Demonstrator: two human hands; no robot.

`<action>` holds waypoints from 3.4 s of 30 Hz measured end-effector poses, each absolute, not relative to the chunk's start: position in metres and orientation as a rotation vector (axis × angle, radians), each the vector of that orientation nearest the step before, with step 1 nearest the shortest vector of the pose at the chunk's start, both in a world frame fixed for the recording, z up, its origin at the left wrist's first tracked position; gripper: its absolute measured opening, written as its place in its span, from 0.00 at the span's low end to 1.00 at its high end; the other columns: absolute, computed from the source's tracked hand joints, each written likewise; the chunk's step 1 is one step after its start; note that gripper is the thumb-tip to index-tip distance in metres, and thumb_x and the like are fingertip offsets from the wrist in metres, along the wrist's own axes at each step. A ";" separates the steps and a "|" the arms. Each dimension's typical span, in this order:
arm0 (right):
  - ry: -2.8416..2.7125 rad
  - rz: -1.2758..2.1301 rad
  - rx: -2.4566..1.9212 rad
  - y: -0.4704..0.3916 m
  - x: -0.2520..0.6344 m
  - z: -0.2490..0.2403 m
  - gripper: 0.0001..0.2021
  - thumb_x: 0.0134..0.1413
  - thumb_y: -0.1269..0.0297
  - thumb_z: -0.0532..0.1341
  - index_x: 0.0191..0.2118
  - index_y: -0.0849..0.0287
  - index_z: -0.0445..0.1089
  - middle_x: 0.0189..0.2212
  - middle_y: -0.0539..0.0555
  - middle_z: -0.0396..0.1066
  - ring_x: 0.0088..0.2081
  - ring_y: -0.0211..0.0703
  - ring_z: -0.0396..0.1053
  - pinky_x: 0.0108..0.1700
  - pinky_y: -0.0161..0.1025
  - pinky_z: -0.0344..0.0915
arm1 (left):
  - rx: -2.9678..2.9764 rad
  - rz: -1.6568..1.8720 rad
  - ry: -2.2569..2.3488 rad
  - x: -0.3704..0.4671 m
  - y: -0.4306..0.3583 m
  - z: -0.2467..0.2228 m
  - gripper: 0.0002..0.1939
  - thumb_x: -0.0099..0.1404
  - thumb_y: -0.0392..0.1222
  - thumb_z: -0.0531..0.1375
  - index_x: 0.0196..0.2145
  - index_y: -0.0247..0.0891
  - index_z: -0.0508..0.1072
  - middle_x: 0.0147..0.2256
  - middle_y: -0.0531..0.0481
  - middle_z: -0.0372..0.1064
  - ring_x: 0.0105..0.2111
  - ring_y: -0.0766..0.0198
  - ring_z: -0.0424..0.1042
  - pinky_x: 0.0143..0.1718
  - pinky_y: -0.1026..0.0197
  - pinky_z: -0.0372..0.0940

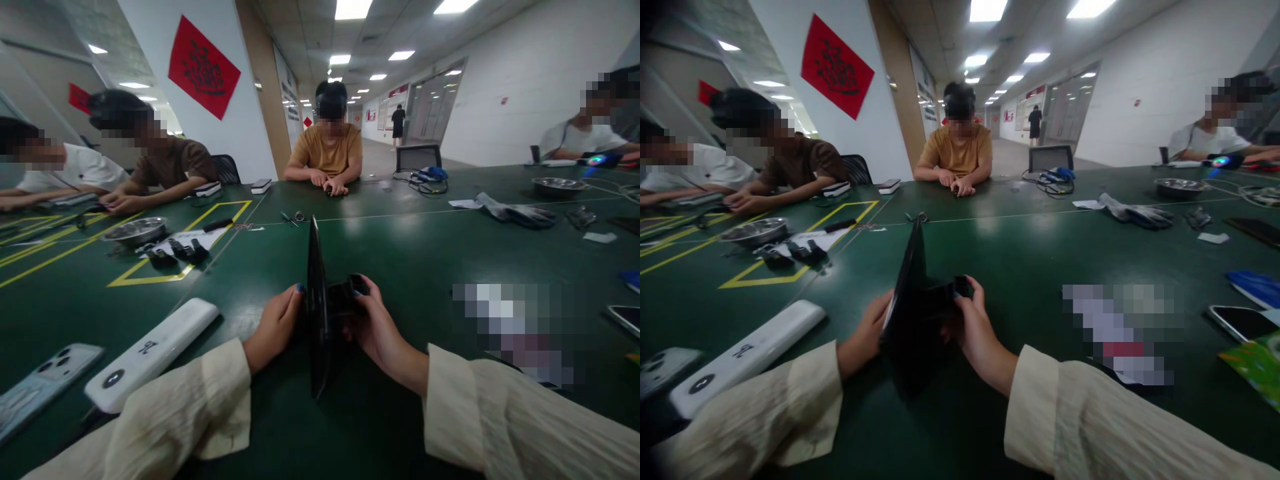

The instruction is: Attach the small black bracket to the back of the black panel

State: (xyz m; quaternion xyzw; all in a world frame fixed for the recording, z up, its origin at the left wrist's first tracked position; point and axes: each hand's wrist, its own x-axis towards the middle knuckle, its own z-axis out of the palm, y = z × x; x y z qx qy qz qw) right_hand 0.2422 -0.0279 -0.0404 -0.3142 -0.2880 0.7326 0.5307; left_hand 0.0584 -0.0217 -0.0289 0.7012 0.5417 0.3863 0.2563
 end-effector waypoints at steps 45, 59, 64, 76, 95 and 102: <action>-0.744 1.701 -0.848 -0.045 0.235 -0.022 0.34 0.43 0.56 0.64 0.57 0.49 0.51 0.27 0.49 0.68 0.23 0.41 0.63 0.21 0.36 0.55 | 2.191 0.676 1.545 0.053 -0.035 -0.030 0.11 0.69 0.46 0.39 0.34 0.40 0.54 0.22 0.56 0.54 0.21 0.67 0.59 0.24 0.64 0.51; -0.745 1.693 -0.847 -0.046 0.235 -0.022 0.33 0.42 0.57 0.64 0.55 0.48 0.52 0.30 0.47 0.67 0.23 0.39 0.63 0.22 0.34 0.57 | 2.111 0.729 1.509 0.054 -0.031 -0.030 0.17 0.68 0.51 0.40 0.28 0.40 0.56 0.23 0.54 0.58 0.23 0.65 0.61 0.26 0.63 0.54; -0.765 1.700 -0.826 -0.045 0.234 -0.024 0.35 0.41 0.57 0.64 0.56 0.48 0.51 0.29 0.47 0.66 0.22 0.37 0.61 0.22 0.34 0.56 | 2.083 0.781 1.488 0.053 -0.032 -0.028 0.15 0.68 0.49 0.40 0.28 0.39 0.57 0.23 0.54 0.57 0.24 0.66 0.61 0.28 0.63 0.56; -0.781 1.707 -0.825 -0.046 0.235 -0.023 0.35 0.43 0.56 0.63 0.56 0.50 0.48 0.26 0.47 0.65 0.21 0.38 0.61 0.22 0.34 0.55 | 2.060 0.770 1.425 0.051 -0.034 -0.027 0.14 0.68 0.49 0.40 0.30 0.40 0.55 0.23 0.55 0.57 0.24 0.65 0.61 0.27 0.63 0.57; -0.782 1.711 -0.822 -0.042 0.235 -0.027 0.37 0.41 0.57 0.64 0.56 0.49 0.47 0.27 0.47 0.66 0.21 0.38 0.61 0.22 0.34 0.55 | 2.082 0.773 1.398 0.051 -0.030 -0.027 0.19 0.67 0.51 0.40 0.29 0.38 0.60 0.24 0.53 0.59 0.25 0.66 0.60 0.28 0.64 0.56; -0.863 1.696 -0.828 -0.042 0.234 -0.032 0.38 0.43 0.55 0.63 0.57 0.47 0.43 0.24 0.46 0.64 0.19 0.38 0.60 0.20 0.34 0.54 | 2.063 0.781 1.371 0.048 -0.031 -0.025 0.22 0.67 0.50 0.39 0.29 0.36 0.64 0.26 0.50 0.64 0.28 0.64 0.63 0.33 0.62 0.60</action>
